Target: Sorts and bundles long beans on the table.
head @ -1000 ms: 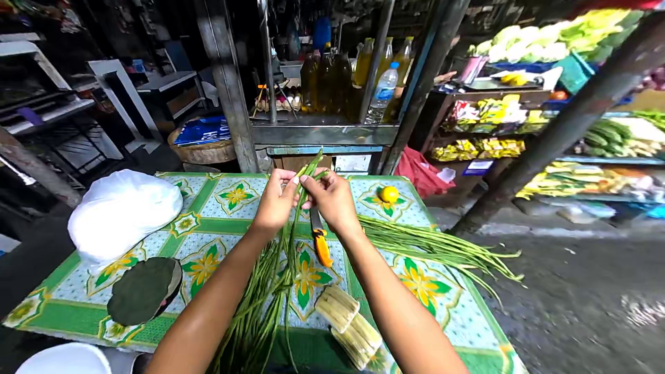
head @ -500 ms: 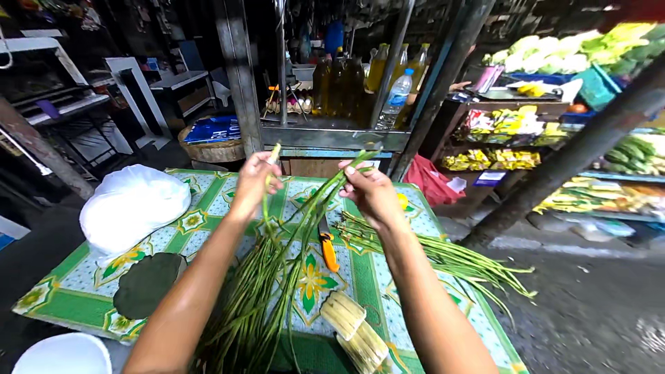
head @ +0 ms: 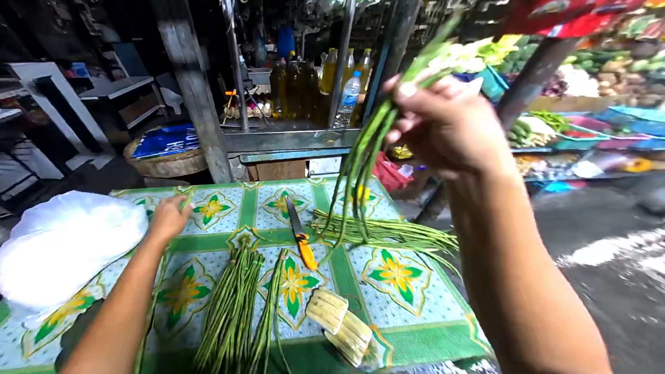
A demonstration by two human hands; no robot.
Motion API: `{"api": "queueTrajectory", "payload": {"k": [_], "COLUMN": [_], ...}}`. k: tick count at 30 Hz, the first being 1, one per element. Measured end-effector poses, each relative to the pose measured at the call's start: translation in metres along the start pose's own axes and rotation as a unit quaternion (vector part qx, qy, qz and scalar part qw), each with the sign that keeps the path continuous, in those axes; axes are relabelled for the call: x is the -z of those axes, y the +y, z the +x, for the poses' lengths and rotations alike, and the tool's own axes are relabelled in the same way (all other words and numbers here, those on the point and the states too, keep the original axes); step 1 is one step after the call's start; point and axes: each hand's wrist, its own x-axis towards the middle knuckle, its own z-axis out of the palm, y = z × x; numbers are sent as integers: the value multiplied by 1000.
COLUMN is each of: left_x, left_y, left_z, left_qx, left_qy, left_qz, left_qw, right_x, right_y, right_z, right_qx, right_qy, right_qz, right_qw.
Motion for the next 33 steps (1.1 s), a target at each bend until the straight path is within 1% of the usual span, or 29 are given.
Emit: {"api": "queueTrajectory", "payload": {"k": [1,2,3,4,5,6,7,8,9,11,13,15,17,19,21,23,25,27,28,29,30,32,33], "left_x": [-11,-18,-21,-23,-26,-30,-36,-44,-52,-61,-61,-46,-24,-9,-3,-7,-18,-34,-40,-45,-49,-55,-58], "left_y": [17,44,77,110,142,171,196,212,222,223,207,194,187,177,171,171,173,174,172,169,164,152,147], "left_z": [-3,-10,-22,-38,-55,-71,-84,-92,-97,-98,-94,-96,-105,-113,-119,-124,-130,-135,-139,-142,-146,-154,-158], "left_qx": [-9,-37,-82,-141,-205,-268,-313,-331,-317,-245,-182,-124,-77,-95,-117,-112,-86,-44,-20,4,25,53,61], "left_qy": [-40,-75,-110,-153,-204,-254,-296,-330,-342,-323,-257,-180,-110,-75,-62,-58,-58,-48,-40,-34,-30,-26,-30], "left_qz": [-28,-79,-143,-215,-279,-327,-369,-407,-440,-472,-519,-540,-545,-556,-559,-561,-551,-543,-545,-551,-559,-582,-590], "left_qw": [999,993,980,954,916,870,824,785,767,783,794,813,828,823,819,818,828,837,837,834,828,811,805], "right_x": [-4,-9,-15,-22,-29,-35,-41,-44,-43,-25,10,57,108,146,162,162,158,158,162,170,180,197,204], "right_y": [4,12,22,33,45,58,68,76,80,87,105,143,200,255,296,332,362,380,384,386,387,381,374], "right_z": [-3,-7,-12,-17,-23,-29,-34,-38,-40,-40,-36,-35,-40,-53,-62,-68,-71,-69,-67,-63,-59,-53,-49], "right_qx": [-21,-47,-75,-102,-120,-124,-115,-96,-71,-30,-36,-90,-162,-225,-279,-313,-334,-370,-386,-394,-391,-371,-358], "right_qy": [-26,-54,-82,-112,-140,-168,-191,-204,-208,-203,-179,-95,-1,48,33,-19,-74,-123,-130,-126,-116,-85,-71], "right_qz": [-23,-38,-51,-68,-83,-97,-108,-120,-131,-155,-202,-265,-323,-389,-446,-494,-534,-555,-548,-524,-485,-380,-327], "right_qw": [999,997,993,986,979,973,969,967,967,967,962,955,932,892,850,811,773,735,731,745,773,843,872]}}
